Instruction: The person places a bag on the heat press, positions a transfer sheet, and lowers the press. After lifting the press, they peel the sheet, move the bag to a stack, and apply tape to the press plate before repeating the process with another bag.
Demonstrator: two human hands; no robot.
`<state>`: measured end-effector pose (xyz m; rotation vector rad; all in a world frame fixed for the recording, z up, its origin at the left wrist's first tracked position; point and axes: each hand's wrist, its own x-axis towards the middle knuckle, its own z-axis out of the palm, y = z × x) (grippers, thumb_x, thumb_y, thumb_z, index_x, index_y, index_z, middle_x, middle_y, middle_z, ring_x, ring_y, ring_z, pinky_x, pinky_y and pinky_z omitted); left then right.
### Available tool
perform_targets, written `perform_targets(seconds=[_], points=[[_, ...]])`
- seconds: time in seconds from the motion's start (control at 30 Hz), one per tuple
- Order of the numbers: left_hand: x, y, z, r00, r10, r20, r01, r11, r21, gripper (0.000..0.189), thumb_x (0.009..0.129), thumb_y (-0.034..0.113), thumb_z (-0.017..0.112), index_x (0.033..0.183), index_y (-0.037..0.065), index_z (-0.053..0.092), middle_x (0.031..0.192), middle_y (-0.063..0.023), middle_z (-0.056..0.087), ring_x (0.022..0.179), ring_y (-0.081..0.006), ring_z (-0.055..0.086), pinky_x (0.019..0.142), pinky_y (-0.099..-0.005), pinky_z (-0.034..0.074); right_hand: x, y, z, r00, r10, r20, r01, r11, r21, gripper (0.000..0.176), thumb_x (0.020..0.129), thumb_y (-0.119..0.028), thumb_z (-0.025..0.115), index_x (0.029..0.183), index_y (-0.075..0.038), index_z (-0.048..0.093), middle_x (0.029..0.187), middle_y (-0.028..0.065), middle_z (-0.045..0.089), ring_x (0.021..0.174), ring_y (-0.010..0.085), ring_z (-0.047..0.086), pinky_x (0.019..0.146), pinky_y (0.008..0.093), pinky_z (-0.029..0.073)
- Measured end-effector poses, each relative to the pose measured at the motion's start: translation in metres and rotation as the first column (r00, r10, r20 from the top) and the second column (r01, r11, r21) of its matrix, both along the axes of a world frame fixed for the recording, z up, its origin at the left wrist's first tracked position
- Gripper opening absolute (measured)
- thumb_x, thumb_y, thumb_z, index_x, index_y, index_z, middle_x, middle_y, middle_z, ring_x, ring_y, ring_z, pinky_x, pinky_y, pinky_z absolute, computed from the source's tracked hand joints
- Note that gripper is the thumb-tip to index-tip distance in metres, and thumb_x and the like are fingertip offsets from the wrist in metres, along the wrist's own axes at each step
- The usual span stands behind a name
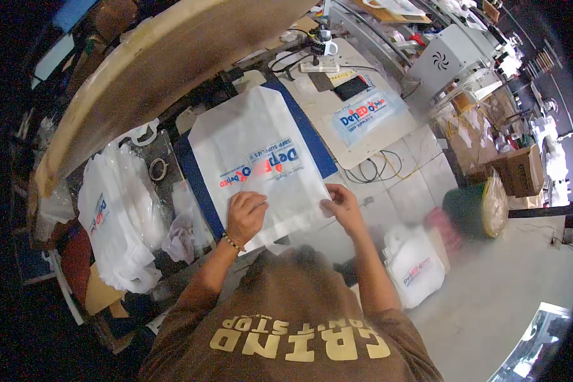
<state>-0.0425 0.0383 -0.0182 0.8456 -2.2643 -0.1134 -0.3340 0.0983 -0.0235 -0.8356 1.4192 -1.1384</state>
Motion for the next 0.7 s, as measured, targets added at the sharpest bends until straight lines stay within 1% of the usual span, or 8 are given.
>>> perform_targets(seconds=[0.13, 0.37, 0.47, 0.53, 0.57, 0.6, 0.63, 0.7], points=[[-0.001, 0.002, -0.003, 0.999, -0.034, -0.010, 0.034, 0.999, 0.023, 0.016, 0.070, 0.004, 0.072, 0.086, 0.008, 0.070, 0.102, -0.0022, 0.069, 0.098, -0.0229, 0.064, 0.088, -0.0427, 0.047, -0.002, -0.001, 0.000, 0.999, 0.013, 0.050, -0.014, 1.000, 0.019, 0.039, 0.082, 0.000, 0.071, 0.120, 0.001, 0.063, 0.090, -0.0011, 0.064, 0.079, 0.0081, 0.059, 0.073, 0.0227, 0.048], [-0.001, 0.005, -0.003, 0.998, -0.057, -0.002, 0.057, 0.997, 0.045, 0.017, 0.071, 0.004, 0.072, 0.087, 0.008, 0.069, 0.102, -0.0021, 0.070, 0.097, -0.0228, 0.063, 0.088, -0.0424, 0.047, -0.001, -0.003, 0.002, 0.995, -0.007, 0.100, 0.000, 0.998, 0.063, 0.038, 0.082, -0.001, 0.071, 0.120, 0.001, 0.063, 0.089, -0.0027, 0.063, 0.079, 0.0050, 0.057, 0.072, 0.0219, 0.046], [0.002, 0.003, -0.008, 0.997, -0.070, -0.036, 0.072, 0.995, 0.070, 0.013, 0.076, 0.005, 0.066, 0.088, 0.007, 0.068, 0.103, -0.0041, 0.067, 0.099, -0.0231, 0.062, 0.091, -0.0418, 0.046, -0.006, -0.001, -0.010, 0.999, 0.004, 0.054, -0.007, 0.998, 0.060, 0.039, 0.083, -0.003, 0.072, 0.120, 0.001, 0.063, 0.089, -0.0025, 0.064, 0.081, 0.0041, 0.057, 0.073, 0.0216, 0.046], [0.009, -0.007, -0.002, 0.997, 0.073, -0.037, -0.069, 0.993, 0.096, 0.022, 0.079, 0.008, 0.069, 0.101, 0.005, 0.070, 0.112, -0.0083, 0.065, 0.106, -0.0275, 0.060, 0.093, -0.0454, 0.045, -0.006, -0.001, -0.008, 0.999, 0.001, 0.047, -0.005, 0.998, 0.064, 0.039, 0.083, -0.004, 0.073, 0.121, 0.001, 0.063, 0.089, -0.0021, 0.064, 0.081, 0.0049, 0.057, 0.073, 0.0223, 0.046], [0.011, -0.009, 0.001, 0.966, 0.259, -0.021, -0.256, 0.962, 0.097, 0.031, 0.081, 0.012, 0.070, 0.111, 0.005, 0.068, 0.122, -0.0119, 0.061, 0.113, -0.0310, 0.056, 0.097, -0.0478, 0.042, -0.006, 0.000, -0.007, 0.999, 0.001, 0.040, -0.004, 0.998, 0.065, 0.040, 0.083, -0.006, 0.074, 0.121, 0.001, 0.063, 0.088, -0.0018, 0.064, 0.081, 0.0057, 0.057, 0.073, 0.0229, 0.046], [0.009, -0.016, 0.025, 0.901, 0.433, -0.006, -0.431, 0.898, 0.090, 0.040, 0.083, 0.015, 0.071, 0.120, 0.004, 0.066, 0.133, -0.0155, 0.057, 0.120, -0.0344, 0.053, 0.101, -0.0502, 0.040, -0.004, -0.002, 0.000, 0.999, -0.008, 0.038, 0.005, 0.998, 0.065, 0.040, 0.083, -0.006, 0.074, 0.121, 0.001, 0.063, 0.088, -0.0018, 0.064, 0.081, 0.0057, 0.057, 0.073, 0.0229, 0.046], [0.005, -0.020, 0.040, 0.905, 0.425, -0.007, -0.422, 0.902, 0.093, 0.040, 0.083, 0.015, 0.071, 0.120, 0.004, 0.066, 0.133, -0.0155, 0.057, 0.120, -0.0344, 0.053, 0.101, -0.0502, 0.040, 0.000, -0.003, 0.011, 1.000, -0.007, 0.005, 0.006, 0.998, 0.064, 0.041, 0.084, -0.007, 0.074, 0.122, 0.001, 0.063, 0.088, -0.0016, 0.064, 0.081, 0.0067, 0.057, 0.073, 0.0236, 0.046], [-0.002, -0.028, 0.056, 0.874, 0.486, -0.006, -0.486, 0.874, -0.004, 0.055, 0.085, 0.019, 0.072, 0.136, 0.005, 0.057, 0.150, -0.0191, 0.042, 0.133, -0.0410, 0.043, 0.110, -0.0541, 0.032, 0.004, -0.005, 0.016, 0.999, -0.010, -0.031, 0.012, 0.998, 0.065, 0.041, 0.084, -0.008, 0.075, 0.122, 0.001, 0.062, 0.088, -0.0014, 0.063, 0.081, 0.0077, 0.057, 0.073, 0.0244, 0.046]])
